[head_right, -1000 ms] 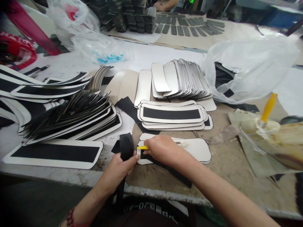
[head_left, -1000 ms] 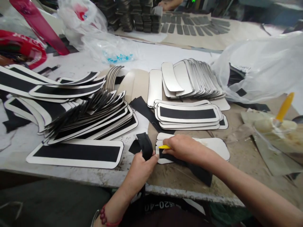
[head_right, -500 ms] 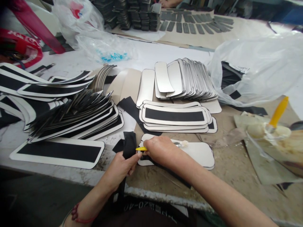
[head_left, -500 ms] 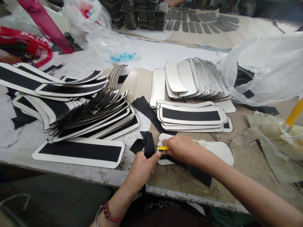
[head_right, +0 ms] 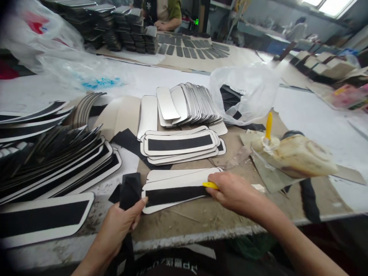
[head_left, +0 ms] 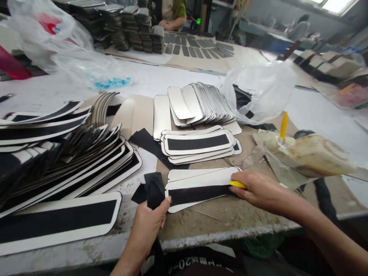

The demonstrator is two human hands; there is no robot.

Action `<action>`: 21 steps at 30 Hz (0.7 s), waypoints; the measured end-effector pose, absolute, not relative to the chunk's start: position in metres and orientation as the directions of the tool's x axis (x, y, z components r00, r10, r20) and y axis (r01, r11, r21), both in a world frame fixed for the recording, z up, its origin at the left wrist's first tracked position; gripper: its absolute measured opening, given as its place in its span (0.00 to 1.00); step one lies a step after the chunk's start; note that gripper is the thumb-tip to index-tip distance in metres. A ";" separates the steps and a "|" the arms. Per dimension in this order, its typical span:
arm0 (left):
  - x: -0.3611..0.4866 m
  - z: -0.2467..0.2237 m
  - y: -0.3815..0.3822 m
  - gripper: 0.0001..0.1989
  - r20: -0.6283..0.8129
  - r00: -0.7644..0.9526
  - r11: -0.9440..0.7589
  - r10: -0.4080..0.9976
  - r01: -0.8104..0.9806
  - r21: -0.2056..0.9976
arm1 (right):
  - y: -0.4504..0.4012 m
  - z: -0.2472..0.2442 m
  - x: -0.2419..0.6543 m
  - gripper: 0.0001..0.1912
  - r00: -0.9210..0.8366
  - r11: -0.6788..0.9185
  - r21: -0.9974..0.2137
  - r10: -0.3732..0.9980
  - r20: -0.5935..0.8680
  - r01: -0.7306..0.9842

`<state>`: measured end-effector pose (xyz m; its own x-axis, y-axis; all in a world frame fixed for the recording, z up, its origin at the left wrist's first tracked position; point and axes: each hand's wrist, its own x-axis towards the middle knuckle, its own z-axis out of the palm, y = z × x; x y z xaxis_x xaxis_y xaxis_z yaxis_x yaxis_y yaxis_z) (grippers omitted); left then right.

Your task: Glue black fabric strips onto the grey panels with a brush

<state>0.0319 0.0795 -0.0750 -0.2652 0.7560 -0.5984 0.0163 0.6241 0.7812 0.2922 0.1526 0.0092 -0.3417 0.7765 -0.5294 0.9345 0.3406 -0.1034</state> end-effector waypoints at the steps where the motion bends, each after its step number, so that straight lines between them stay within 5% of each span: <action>1: 0.032 -0.076 0.079 0.24 -0.593 -0.267 0.622 0.759 0.029 0.783 | 0.153 0.008 0.299 0.11 -0.295 0.295 -0.085 0.801 -0.521 0.952; 9: 0.029 -0.085 0.074 0.27 -0.550 -0.287 0.606 0.785 0.165 0.778 | 0.156 -0.014 0.292 0.12 -0.011 0.069 0.128 0.913 -0.407 0.989; 21: 0.037 -0.073 0.076 0.25 -0.565 -0.246 0.606 0.788 0.148 0.781 | 0.174 -0.020 0.297 0.15 -0.043 0.077 0.052 0.881 -0.472 0.996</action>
